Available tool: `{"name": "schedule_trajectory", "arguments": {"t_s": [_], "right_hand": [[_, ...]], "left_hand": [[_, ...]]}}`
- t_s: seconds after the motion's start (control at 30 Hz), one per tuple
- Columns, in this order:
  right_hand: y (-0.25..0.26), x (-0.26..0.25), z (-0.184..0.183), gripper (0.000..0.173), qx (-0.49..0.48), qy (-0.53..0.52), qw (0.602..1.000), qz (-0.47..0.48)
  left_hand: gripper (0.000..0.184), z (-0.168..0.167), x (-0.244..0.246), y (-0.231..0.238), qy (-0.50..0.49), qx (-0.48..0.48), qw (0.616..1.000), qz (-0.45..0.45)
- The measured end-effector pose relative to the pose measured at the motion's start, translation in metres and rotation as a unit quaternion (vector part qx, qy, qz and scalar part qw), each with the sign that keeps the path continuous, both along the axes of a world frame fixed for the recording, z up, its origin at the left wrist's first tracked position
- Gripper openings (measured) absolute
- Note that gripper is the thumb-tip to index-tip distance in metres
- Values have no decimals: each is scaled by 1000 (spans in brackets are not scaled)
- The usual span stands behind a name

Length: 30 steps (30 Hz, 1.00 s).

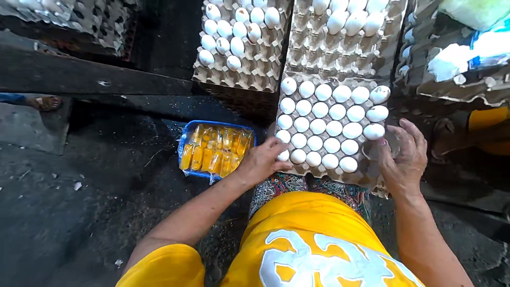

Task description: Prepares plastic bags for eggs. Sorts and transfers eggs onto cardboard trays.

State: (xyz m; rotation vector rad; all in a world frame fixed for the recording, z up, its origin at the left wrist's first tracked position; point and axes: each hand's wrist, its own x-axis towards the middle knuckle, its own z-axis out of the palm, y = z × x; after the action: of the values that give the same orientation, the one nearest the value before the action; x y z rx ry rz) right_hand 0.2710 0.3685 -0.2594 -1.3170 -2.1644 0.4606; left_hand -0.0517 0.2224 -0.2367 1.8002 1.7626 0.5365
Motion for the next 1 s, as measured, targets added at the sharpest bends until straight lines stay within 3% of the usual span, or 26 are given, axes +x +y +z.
{"name": "schedule_trajectory", "arguments": {"t_s": [0.13, 0.33, 0.5, 0.87, 1.0], "right_hand": [[3, 9, -3, 42, 15, -15, 1000, -3], [4, 8, 6, 41, 32, -16, 999, -8], [2, 21, 5, 37, 27, -20, 999, -32], [-16, 54, -5, 35, -5, -23, 996, -87], [-17, 54, -11, 35, -4, -4, 996, -86]], "left_hand": [[44, 6, -37, 34, 1, 19, 999, 43], [50, 5, -129, 123, 126, -36, 963, 236], [56, -22, -170, 161, 154, -79, 954, 247], [54, -9, -161, 172, 133, -47, 940, 310], [52, 35, -92, 157, 57, 40, 972, 225]]}}
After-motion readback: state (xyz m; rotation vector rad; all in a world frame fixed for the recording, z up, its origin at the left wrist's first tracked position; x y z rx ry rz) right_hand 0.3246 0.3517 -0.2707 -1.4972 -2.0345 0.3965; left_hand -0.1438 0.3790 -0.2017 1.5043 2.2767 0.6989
